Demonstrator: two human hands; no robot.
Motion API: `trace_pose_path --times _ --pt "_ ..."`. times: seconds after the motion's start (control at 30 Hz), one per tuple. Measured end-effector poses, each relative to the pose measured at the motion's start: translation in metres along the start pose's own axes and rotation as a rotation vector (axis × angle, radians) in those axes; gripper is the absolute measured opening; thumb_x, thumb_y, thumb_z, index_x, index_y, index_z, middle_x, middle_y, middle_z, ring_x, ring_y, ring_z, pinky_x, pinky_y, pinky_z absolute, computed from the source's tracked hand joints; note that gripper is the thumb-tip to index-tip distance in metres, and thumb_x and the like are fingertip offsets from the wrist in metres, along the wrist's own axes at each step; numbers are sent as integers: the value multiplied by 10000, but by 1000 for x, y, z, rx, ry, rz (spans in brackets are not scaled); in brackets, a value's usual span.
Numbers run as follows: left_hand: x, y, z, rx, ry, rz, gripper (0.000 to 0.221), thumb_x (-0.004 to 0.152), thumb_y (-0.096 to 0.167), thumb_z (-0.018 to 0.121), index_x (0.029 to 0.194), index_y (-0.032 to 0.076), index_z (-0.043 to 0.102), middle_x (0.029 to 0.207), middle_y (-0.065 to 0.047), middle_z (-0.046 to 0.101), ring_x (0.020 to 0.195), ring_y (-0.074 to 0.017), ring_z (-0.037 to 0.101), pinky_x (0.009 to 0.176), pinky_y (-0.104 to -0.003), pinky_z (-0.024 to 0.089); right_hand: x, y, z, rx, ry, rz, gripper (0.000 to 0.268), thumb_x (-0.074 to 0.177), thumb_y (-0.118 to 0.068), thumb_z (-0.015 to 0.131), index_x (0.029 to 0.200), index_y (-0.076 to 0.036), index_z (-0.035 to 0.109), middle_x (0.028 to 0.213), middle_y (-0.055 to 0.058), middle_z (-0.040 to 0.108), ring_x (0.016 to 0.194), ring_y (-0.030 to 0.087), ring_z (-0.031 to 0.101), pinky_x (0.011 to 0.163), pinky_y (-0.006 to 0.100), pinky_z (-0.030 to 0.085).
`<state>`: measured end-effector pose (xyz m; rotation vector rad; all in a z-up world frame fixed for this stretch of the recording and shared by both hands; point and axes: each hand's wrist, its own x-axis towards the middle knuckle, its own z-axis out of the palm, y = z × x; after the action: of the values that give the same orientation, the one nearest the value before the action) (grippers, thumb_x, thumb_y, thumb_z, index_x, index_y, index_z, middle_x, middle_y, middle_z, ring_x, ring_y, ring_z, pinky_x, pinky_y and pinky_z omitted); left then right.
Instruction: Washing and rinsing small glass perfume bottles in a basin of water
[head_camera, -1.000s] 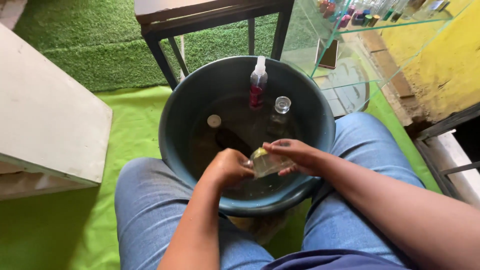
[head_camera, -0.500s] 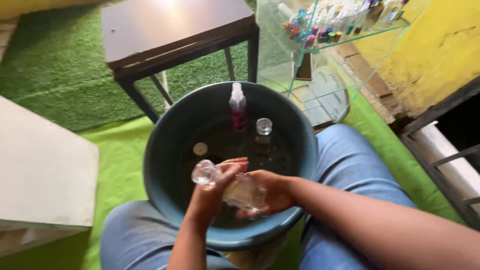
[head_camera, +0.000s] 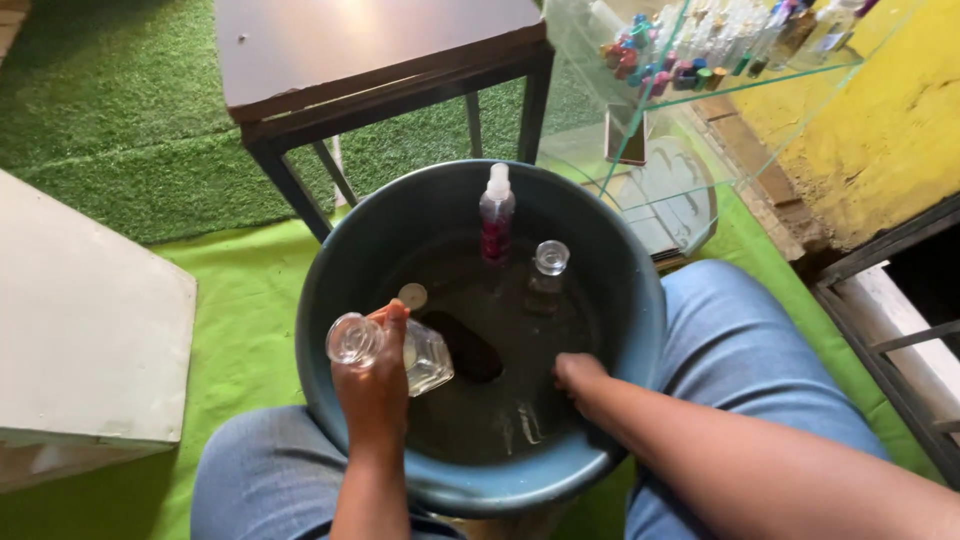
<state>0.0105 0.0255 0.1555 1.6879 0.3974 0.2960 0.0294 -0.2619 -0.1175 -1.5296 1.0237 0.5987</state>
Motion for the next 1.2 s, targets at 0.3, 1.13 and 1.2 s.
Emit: trace_pose_path --times 0.3,1.13,1.2 --pt "14 -1 1 -66 -11 74 261 846 212 786 1027 58 677 926 -51 828 756 -139 753 718 -252 565 -26 39 80 -575 609 -232 535 982 -398 473 1009 59 751 1057 253 749 958 433 716 869 481 575" --pt "30 14 5 91 106 69 241 908 302 745 876 67 703 882 -37 755 729 -157 687 707 -296 553 8 -72 174 528 -86 -509 270 954 -136 520 953 6 751 864 125 739 740 214 653 683 317 523" --pt "32 14 7 40 99 29 207 892 283 761 908 82 716 873 -26 762 716 -136 696 696 -274 563 -33 -76 174 433 -110 -473 303 956 -190 542 977 9 769 899 121 761 774 213 659 719 327 529"
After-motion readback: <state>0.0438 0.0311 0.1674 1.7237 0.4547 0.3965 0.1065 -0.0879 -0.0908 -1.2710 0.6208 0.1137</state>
